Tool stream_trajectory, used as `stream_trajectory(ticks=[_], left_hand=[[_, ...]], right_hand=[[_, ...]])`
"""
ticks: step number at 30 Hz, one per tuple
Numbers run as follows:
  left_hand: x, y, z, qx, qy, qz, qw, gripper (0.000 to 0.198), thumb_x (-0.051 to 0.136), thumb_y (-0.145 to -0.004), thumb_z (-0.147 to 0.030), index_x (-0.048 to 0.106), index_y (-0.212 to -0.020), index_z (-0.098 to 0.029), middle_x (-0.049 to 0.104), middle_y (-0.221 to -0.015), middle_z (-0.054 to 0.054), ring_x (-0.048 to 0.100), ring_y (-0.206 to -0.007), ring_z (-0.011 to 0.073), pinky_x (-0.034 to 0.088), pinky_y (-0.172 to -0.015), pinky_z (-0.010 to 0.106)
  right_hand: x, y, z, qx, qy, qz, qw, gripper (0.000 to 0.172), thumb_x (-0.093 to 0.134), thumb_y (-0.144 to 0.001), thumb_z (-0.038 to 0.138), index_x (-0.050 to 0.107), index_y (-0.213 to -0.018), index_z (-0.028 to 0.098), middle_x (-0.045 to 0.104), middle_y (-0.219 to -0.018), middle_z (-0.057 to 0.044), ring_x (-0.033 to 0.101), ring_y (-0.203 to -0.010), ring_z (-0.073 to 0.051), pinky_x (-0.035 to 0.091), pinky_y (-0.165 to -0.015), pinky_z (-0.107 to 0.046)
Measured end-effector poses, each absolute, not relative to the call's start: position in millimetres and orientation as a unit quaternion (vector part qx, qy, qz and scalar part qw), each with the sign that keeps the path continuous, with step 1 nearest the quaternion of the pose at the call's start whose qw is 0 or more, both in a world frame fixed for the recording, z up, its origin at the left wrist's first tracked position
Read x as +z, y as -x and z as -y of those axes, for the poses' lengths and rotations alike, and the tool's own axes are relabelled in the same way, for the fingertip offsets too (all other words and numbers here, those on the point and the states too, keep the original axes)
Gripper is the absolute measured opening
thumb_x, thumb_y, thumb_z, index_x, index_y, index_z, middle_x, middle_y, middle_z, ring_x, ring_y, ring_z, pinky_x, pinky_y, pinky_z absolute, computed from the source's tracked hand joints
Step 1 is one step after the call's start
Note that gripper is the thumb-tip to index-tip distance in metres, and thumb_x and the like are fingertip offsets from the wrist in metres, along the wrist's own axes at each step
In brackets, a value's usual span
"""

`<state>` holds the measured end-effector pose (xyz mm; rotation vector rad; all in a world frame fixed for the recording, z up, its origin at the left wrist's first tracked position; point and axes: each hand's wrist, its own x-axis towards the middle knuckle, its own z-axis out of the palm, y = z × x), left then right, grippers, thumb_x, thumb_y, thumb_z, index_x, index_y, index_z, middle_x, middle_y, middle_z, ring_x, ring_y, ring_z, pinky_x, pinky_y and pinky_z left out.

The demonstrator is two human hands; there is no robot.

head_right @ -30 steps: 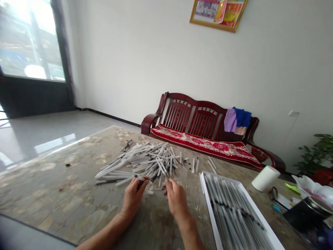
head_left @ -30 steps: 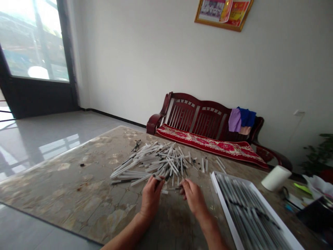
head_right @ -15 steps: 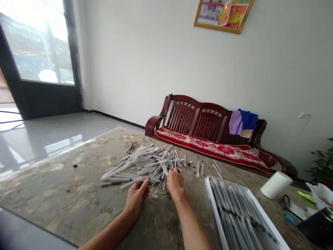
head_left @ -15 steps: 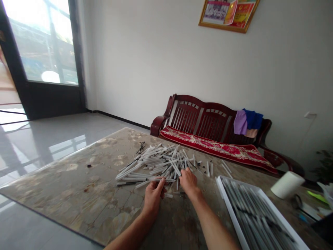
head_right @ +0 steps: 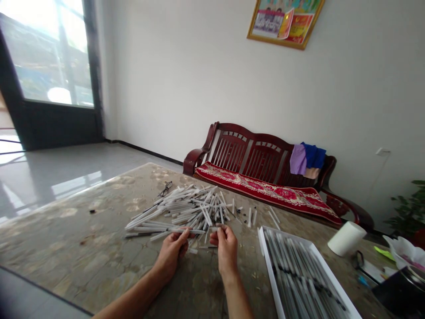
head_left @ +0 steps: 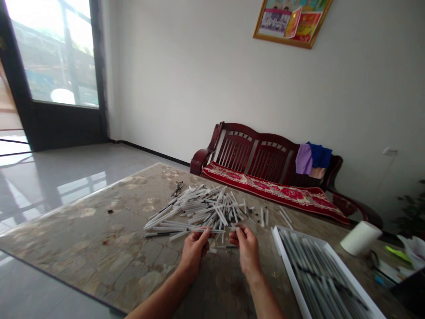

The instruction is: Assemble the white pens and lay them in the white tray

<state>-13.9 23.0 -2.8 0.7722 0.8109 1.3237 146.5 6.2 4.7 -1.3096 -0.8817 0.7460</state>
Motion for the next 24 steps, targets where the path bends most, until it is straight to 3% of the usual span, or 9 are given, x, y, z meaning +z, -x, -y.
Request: stream_trajectory(ticks=[4, 8, 19, 24], left_hand=[[-5, 13, -23, 0.581, -0.346, -0.353, 0.647, 0.046, 0.078, -0.062, -0.052, 0.069, -0.083, -0.013, 0.067, -0.064, 0.001, 0.040, -0.041, 0.0052, 0.025, -0.038, 0.018], [-3, 13, -22, 0.585, -0.344, -0.353, 0.644, 0.043, 0.078, -0.064, -0.051, 0.069, -0.081, -0.013, 0.065, -0.061, 0.000, 0.039, -0.041, 0.0052, 0.025, -0.038, 0.018], [-1, 14, -22, 0.568, -0.355, -0.362, 0.649, 0.046, 0.081, -0.057, -0.051, 0.071, -0.081, -0.012, 0.067, -0.060, 0.001, 0.042, -0.038, 0.0054, 0.024, -0.036, 0.017], [-4, 15, -20, 0.568, -0.361, -0.360, 0.646, 0.047, 0.082, -0.056, -0.050, 0.070, -0.081, -0.013, 0.065, -0.057, 0.000, 0.043, -0.038, 0.0056, 0.025, -0.035, 0.016]], right_hand=[[4, -129, 6, 0.371, 0.523, 0.332, 0.692, 0.042, 0.076, -0.066, 0.048, 0.064, -0.091, 0.017, 0.070, -0.072, -0.002, 0.068, -0.067, -0.018, 0.056, -0.060, -0.028], [4, -125, 7, 0.368, 0.522, 0.338, 0.691, 0.038, 0.076, -0.065, 0.046, 0.065, -0.087, 0.017, 0.070, -0.069, -0.001, 0.068, -0.063, -0.018, 0.057, -0.059, -0.029], [5, -128, 12, 0.282, 0.560, 0.471, 0.621, 0.031, 0.065, -0.074, 0.045, 0.069, -0.088, 0.018, 0.068, -0.063, -0.003, 0.065, -0.057, -0.019, 0.055, -0.056, -0.029], [6, -131, 15, 0.324, 0.577, 0.476, 0.579, 0.031, 0.066, -0.073, 0.045, 0.068, -0.085, 0.017, 0.065, -0.057, -0.001, 0.061, -0.050, -0.018, 0.052, -0.048, -0.028]])
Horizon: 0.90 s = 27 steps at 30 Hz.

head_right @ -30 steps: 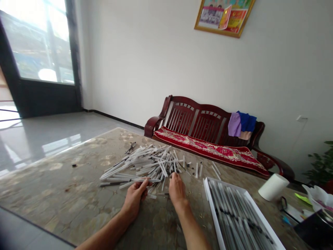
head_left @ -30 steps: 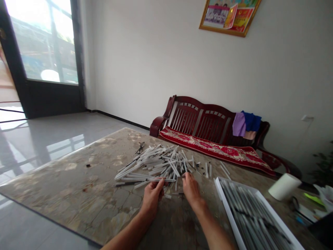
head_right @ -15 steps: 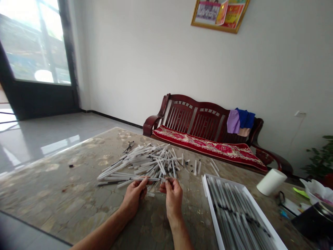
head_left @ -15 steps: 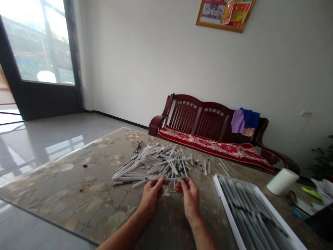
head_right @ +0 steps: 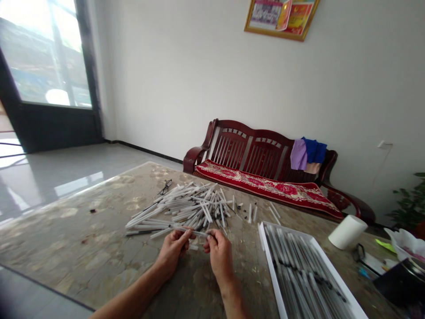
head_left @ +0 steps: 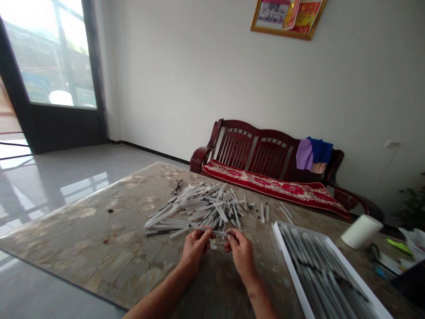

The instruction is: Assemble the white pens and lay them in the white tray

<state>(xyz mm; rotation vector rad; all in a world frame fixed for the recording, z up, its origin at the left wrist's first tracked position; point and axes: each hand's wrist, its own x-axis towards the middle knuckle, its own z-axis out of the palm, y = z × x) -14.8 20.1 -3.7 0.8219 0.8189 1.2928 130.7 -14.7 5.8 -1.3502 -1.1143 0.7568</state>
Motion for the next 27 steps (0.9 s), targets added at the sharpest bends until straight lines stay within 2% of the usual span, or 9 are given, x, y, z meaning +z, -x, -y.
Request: stream_trajectory(ticks=[6, 10, 14, 17, 20, 23, 25, 27], left_hand=[[-3, 13, -16, 0.561, -0.386, -0.367, 0.633, 0.044, 0.082, -0.056, -0.050, 0.068, -0.078, -0.014, 0.067, -0.058, 0.001, 0.049, -0.039, 0.0080, 0.028, -0.035, 0.017], [-2, 12, -17, 0.571, -0.398, -0.347, 0.629, 0.044, 0.081, -0.059, -0.050, 0.067, -0.080, -0.014, 0.067, -0.059, 0.001, 0.052, -0.042, 0.0098, 0.032, -0.037, 0.018], [-3, 13, -18, 0.581, -0.358, -0.327, 0.653, 0.047, 0.081, -0.061, -0.048, 0.068, -0.089, -0.014, 0.070, -0.070, 0.002, 0.056, -0.051, 0.0111, 0.034, -0.039, 0.017], [-2, 15, -15, 0.561, -0.383, -0.309, 0.666, 0.046, 0.080, -0.064, -0.047, 0.067, -0.094, -0.014, 0.068, -0.070, 0.001, 0.053, -0.050, 0.0094, 0.034, -0.040, 0.017], [1, 17, -9, 0.520, -0.444, -0.311, 0.660, 0.049, 0.079, -0.066, -0.047, 0.067, -0.100, -0.015, 0.066, -0.065, -0.001, 0.052, -0.048, 0.0095, 0.035, -0.041, 0.018], [1, 17, -6, 0.486, -0.496, -0.335, 0.637, 0.055, 0.081, -0.064, -0.045, 0.066, -0.109, -0.016, 0.065, -0.066, -0.001, 0.050, -0.046, 0.0089, 0.033, -0.040, 0.018], [-1, 16, -6, 0.476, -0.518, -0.332, 0.628, 0.054, 0.080, -0.064, -0.046, 0.067, -0.107, -0.016, 0.065, -0.068, -0.001, 0.049, -0.045, 0.0091, 0.032, -0.039, 0.019], [-3, 14, -7, 0.462, -0.534, -0.331, 0.626, 0.050, 0.078, -0.064, -0.049, 0.069, -0.101, -0.016, 0.067, -0.071, 0.002, 0.049, -0.045, 0.0099, 0.032, -0.039, 0.020]], right_hand=[[4, -125, 20, 0.445, 0.556, 0.348, 0.609, 0.032, 0.076, -0.061, 0.043, 0.067, -0.077, 0.016, 0.067, -0.060, 0.000, 0.061, -0.050, -0.016, 0.051, -0.045, -0.026], [12, -121, 24, 0.502, 0.511, 0.271, 0.643, 0.037, 0.085, -0.054, 0.040, 0.067, -0.076, 0.015, 0.067, -0.061, 0.001, 0.062, -0.053, -0.014, 0.051, -0.049, -0.023], [23, -110, 25, 0.561, 0.396, 0.247, 0.683, 0.038, 0.085, -0.059, 0.039, 0.068, -0.086, 0.017, 0.068, -0.070, 0.002, 0.064, -0.061, -0.010, 0.052, -0.056, -0.019], [24, -98, 23, 0.576, 0.379, 0.235, 0.685, 0.037, 0.087, -0.059, 0.036, 0.067, -0.085, 0.017, 0.063, -0.062, 0.005, 0.059, -0.054, -0.008, 0.047, -0.048, -0.016], [25, -97, 22, 0.549, 0.416, 0.206, 0.695, 0.040, 0.087, -0.057, 0.040, 0.066, -0.084, 0.018, 0.064, -0.062, 0.006, 0.058, -0.051, -0.008, 0.041, -0.040, -0.014], [35, -127, 27, 0.494, 0.452, 0.218, 0.710, 0.047, 0.084, -0.056, 0.050, 0.064, -0.085, 0.019, 0.071, -0.078, 0.001, 0.064, -0.059, -0.011, 0.042, -0.040, -0.015], [49, -170, 35, 0.420, 0.494, 0.271, 0.712, 0.050, 0.079, -0.059, 0.056, 0.064, -0.087, 0.018, 0.072, -0.084, -0.003, 0.066, -0.063, -0.013, 0.044, -0.042, -0.017], [65, -226, 45, 0.295, 0.589, 0.333, 0.675, 0.050, 0.070, -0.065, 0.061, 0.064, -0.089, 0.018, 0.072, -0.083, -0.004, 0.065, -0.065, -0.014, 0.045, -0.045, -0.019]])
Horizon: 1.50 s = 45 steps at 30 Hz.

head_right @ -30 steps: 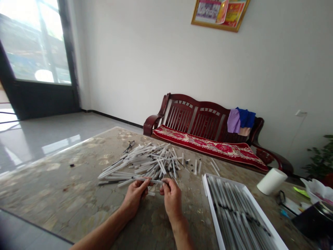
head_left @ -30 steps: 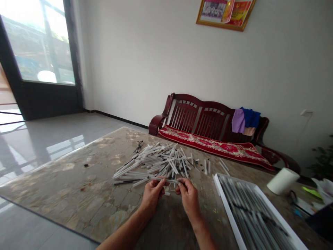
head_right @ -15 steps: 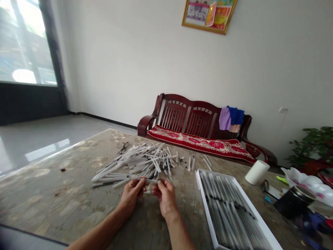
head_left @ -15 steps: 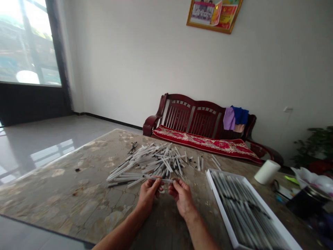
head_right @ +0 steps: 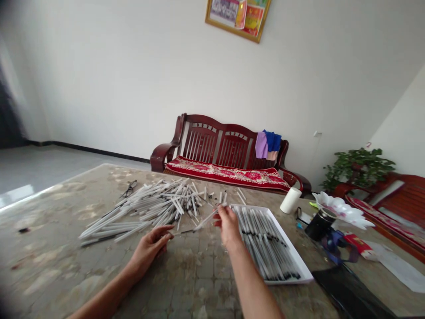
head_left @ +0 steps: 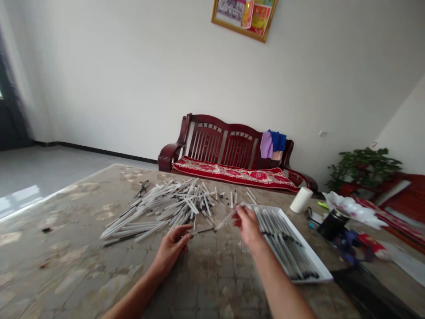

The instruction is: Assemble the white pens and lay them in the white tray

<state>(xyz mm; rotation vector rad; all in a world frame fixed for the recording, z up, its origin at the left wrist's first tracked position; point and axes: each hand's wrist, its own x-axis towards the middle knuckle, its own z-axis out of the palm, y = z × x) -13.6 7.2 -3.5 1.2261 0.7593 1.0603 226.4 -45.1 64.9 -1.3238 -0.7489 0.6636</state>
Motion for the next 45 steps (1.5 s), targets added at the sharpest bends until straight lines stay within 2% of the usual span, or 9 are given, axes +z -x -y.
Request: stream_trajectory(ticks=[2, 9, 12, 18, 25, 30, 32, 35, 45], left_hand=[[-5, 11, -8, 0.445, -0.546, -0.341, 0.623, 0.047, 0.077, -0.065, -0.050, 0.071, -0.096, -0.017, 0.068, -0.071, 0.003, 0.049, -0.044, 0.0110, 0.032, -0.039, 0.021], [-2, 7, -8, 0.414, -0.572, -0.377, 0.599, 0.035, 0.077, -0.062, -0.047, 0.075, -0.083, -0.019, 0.060, -0.053, -0.001, 0.049, -0.042, 0.0136, 0.031, -0.041, 0.023], [-4, 7, -8, 0.406, -0.570, -0.379, 0.605, 0.035, 0.076, -0.062, -0.047, 0.075, -0.084, -0.019, 0.061, -0.055, 0.000, 0.048, -0.043, 0.0136, 0.031, -0.041, 0.023], [-11, 8, -11, 0.406, -0.576, -0.379, 0.600, 0.033, 0.073, -0.067, -0.046, 0.074, -0.086, -0.019, 0.068, -0.065, 0.003, 0.051, -0.046, 0.0136, 0.033, -0.042, 0.022], [-8, 5, -8, 0.420, -0.567, -0.365, 0.607, 0.029, 0.072, -0.068, -0.044, 0.074, -0.081, -0.018, 0.068, -0.066, 0.003, 0.050, -0.043, 0.0121, 0.031, -0.042, 0.022], [-16, 4, -10, 0.434, -0.585, -0.354, 0.586, 0.034, 0.064, -0.075, -0.050, 0.073, -0.079, -0.018, 0.068, -0.065, 0.004, 0.051, -0.041, 0.0126, 0.035, -0.043, 0.023], [-17, 6, -12, 0.452, -0.585, -0.365, 0.566, 0.035, 0.064, -0.075, -0.051, 0.073, -0.077, -0.018, 0.067, -0.064, 0.003, 0.051, -0.041, 0.0132, 0.036, -0.043, 0.024], [-16, 8, -13, 0.492, -0.564, -0.401, 0.528, 0.036, 0.063, -0.076, -0.053, 0.073, -0.076, -0.018, 0.066, -0.062, 0.002, 0.050, -0.041, 0.0136, 0.037, -0.045, 0.024], [-12, 7, -14, 0.507, -0.551, -0.432, 0.503, 0.034, 0.060, -0.078, -0.049, 0.071, -0.074, -0.017, 0.065, -0.059, 0.002, 0.051, -0.042, 0.0146, 0.039, -0.045, 0.025]], right_hand=[[80, -288, 57, 0.144, 0.738, 0.390, 0.532, 0.048, 0.054, -0.076, 0.063, 0.064, -0.087, 0.017, 0.071, -0.081, -0.004, 0.065, -0.067, -0.014, 0.045, -0.048, -0.019], [93, -426, 74, 0.042, 0.880, 0.366, 0.300, 0.029, 0.059, -0.078, 0.040, 0.064, -0.062, 0.017, 0.066, -0.060, -0.006, 0.063, -0.062, -0.018, 0.040, -0.055, -0.024], [82, -441, 64, 0.015, 0.906, 0.370, 0.204, 0.024, 0.062, -0.077, 0.031, 0.067, -0.058, 0.017, 0.071, -0.070, -0.011, 0.067, -0.077, -0.022, 0.042, -0.065, -0.027], [60, -441, 50, -0.010, 0.932, 0.353, 0.076, 0.018, 0.062, -0.080, 0.028, 0.076, -0.080, 0.017, 0.073, -0.098, -0.019, 0.068, -0.096, -0.030, 0.046, -0.075, -0.034], [72, -409, 42, -0.038, 0.914, 0.397, 0.069, 0.032, 0.046, -0.092, 0.029, 0.074, -0.094, 0.014, 0.071, -0.103, -0.023, 0.067, -0.097, -0.032, 0.045, -0.074, -0.036], [51, -302, 4, 0.007, 0.814, 0.560, 0.155, 0.020, 0.054, -0.087, 0.028, 0.073, -0.092, 0.026, 0.076, -0.093, -0.002, 0.069, -0.089, -0.018, 0.044, -0.071, -0.023], [39, -254, -14, 0.037, 0.747, 0.622, 0.232, 0.019, 0.056, -0.084, 0.022, 0.074, -0.090, 0.025, 0.076, -0.091, -0.002, 0.069, -0.087, -0.017, 0.044, -0.072, -0.022], [29, -202, -39, 0.017, 0.763, 0.608, 0.218, 0.020, 0.056, -0.083, 0.019, 0.073, -0.092, 0.023, 0.074, -0.097, -0.004, 0.068, -0.091, -0.018, 0.044, -0.075, -0.024], [32, -144, -73, 0.027, 0.796, 0.591, 0.127, 0.024, 0.058, -0.084, 0.037, 0.073, -0.086, 0.018, 0.075, -0.095, -0.014, 0.069, -0.090, -0.025, 0.044, -0.069, -0.030]])
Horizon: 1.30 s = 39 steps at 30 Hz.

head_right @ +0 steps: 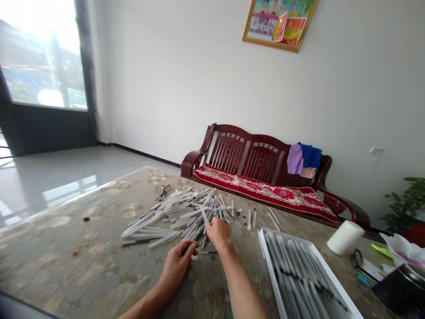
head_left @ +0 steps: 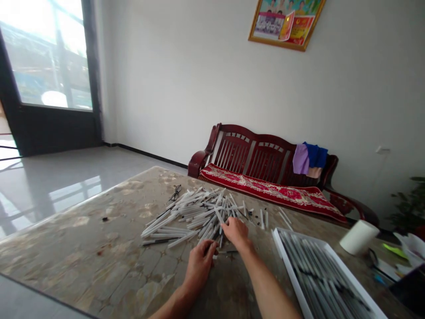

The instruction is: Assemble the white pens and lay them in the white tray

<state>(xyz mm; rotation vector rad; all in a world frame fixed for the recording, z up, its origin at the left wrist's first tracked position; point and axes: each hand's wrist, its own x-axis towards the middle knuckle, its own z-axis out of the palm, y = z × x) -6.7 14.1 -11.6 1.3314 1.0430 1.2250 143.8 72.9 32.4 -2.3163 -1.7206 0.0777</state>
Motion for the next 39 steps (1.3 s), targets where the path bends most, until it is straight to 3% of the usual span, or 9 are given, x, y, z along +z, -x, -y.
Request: stream_trajectory(ticks=[6, 11, 14, 17, 19, 22, 27, 32, 39], left_hand=[[-18, 7, -17, 0.529, -0.555, -0.426, 0.481, 0.028, 0.059, -0.079, -0.039, 0.072, -0.088, -0.017, 0.067, -0.066, 0.003, 0.056, -0.049, 0.0159, 0.046, -0.051, 0.026], [-19, 9, -15, 0.583, -0.608, -0.409, 0.351, 0.040, 0.057, -0.076, -0.020, 0.068, -0.115, -0.022, 0.067, -0.089, 0.004, 0.060, -0.064, 0.0159, 0.052, -0.066, 0.028], [-18, 9, -12, 0.568, -0.650, -0.395, 0.314, 0.038, 0.053, -0.075, -0.012, 0.073, -0.103, -0.027, 0.065, -0.089, 0.004, 0.063, -0.074, 0.0177, 0.051, -0.071, 0.028], [-16, 9, -9, 0.567, -0.657, -0.378, 0.321, 0.024, 0.055, -0.078, -0.016, 0.075, -0.088, -0.025, 0.065, -0.082, 0.004, 0.063, -0.076, 0.0192, 0.051, -0.072, 0.028], [-13, 11, -9, 0.581, -0.636, -0.380, 0.336, 0.017, 0.059, -0.080, -0.024, 0.075, -0.087, -0.025, 0.066, -0.081, 0.004, 0.063, -0.076, 0.0201, 0.051, -0.072, 0.029], [-7, 14, -11, 0.597, -0.577, -0.405, 0.383, 0.022, 0.059, -0.083, -0.036, 0.075, -0.088, -0.022, 0.066, -0.077, 0.004, 0.061, -0.067, 0.0193, 0.049, -0.064, 0.029], [-3, 16, -16, 0.600, -0.490, -0.410, 0.482, 0.040, 0.060, -0.079, -0.053, 0.074, -0.089, -0.017, 0.056, -0.058, -0.002, 0.049, -0.048, 0.0142, 0.041, -0.048, 0.025], [-9, 14, -24, 0.621, -0.408, -0.388, 0.545, 0.042, 0.070, -0.069, -0.056, 0.070, -0.083, -0.016, 0.063, -0.065, 0.001, 0.058, -0.058, 0.0164, 0.045, -0.049, 0.024], [-12, 12, -28, 0.620, -0.332, -0.382, 0.599, 0.042, 0.077, -0.061, -0.054, 0.065, -0.076, -0.016, 0.065, -0.065, 0.001, 0.063, -0.063, 0.0169, 0.047, -0.049, 0.022]], right_hand=[[35, -151, -50, 0.055, 0.797, 0.578, 0.167, 0.021, 0.055, -0.086, 0.034, 0.070, -0.080, 0.020, 0.075, -0.086, -0.008, 0.069, -0.084, -0.020, 0.041, -0.064, -0.025], [30, -132, 5, 0.298, 0.714, 0.548, 0.318, 0.026, 0.051, -0.086, 0.037, 0.062, -0.074, 0.017, 0.063, -0.057, 0.001, 0.055, -0.049, -0.012, 0.034, -0.047, -0.020], [30, -115, 37, 0.437, 0.648, 0.526, 0.334, 0.031, 0.056, -0.081, 0.047, 0.060, -0.075, 0.017, 0.054, -0.050, 0.005, 0.041, -0.037, -0.007, 0.027, -0.039, -0.019], [33, -117, 48, 0.491, 0.615, 0.527, 0.322, 0.042, 0.050, -0.082, 0.056, 0.062, -0.082, 0.017, 0.057, -0.054, 0.004, 0.043, -0.037, -0.008, 0.025, -0.037, -0.018], [34, -129, 42, 0.425, 0.640, 0.547, 0.333, 0.039, 0.048, -0.085, 0.053, 0.064, -0.083, 0.017, 0.063, -0.062, 0.001, 0.052, -0.046, -0.011, 0.032, -0.042, -0.020], [31, -148, 24, 0.198, 0.702, 0.611, 0.307, 0.015, 0.058, -0.083, 0.031, 0.067, -0.081, 0.019, 0.070, -0.082, -0.003, 0.065, -0.076, -0.016, 0.045, -0.065, -0.023], [30, -146, 12, -0.008, 0.694, 0.716, 0.076, 0.013, 0.058, -0.085, 0.013, 0.068, -0.086, 0.021, 0.069, -0.098, -0.005, 0.065, -0.095, -0.019, 0.046, -0.077, -0.025], [30, -134, 14, -0.097, 0.662, 0.741, -0.056, 0.030, 0.043, -0.089, 0.000, 0.064, -0.102, 0.018, 0.067, -0.102, -0.011, 0.068, -0.092, -0.021, 0.051, -0.070, -0.028], [40, -133, 20, -0.079, 0.667, 0.738, -0.065, 0.033, 0.042, -0.088, -0.003, 0.064, -0.105, 0.015, 0.069, -0.102, -0.013, 0.069, -0.093, -0.022, 0.054, -0.073, -0.030]])
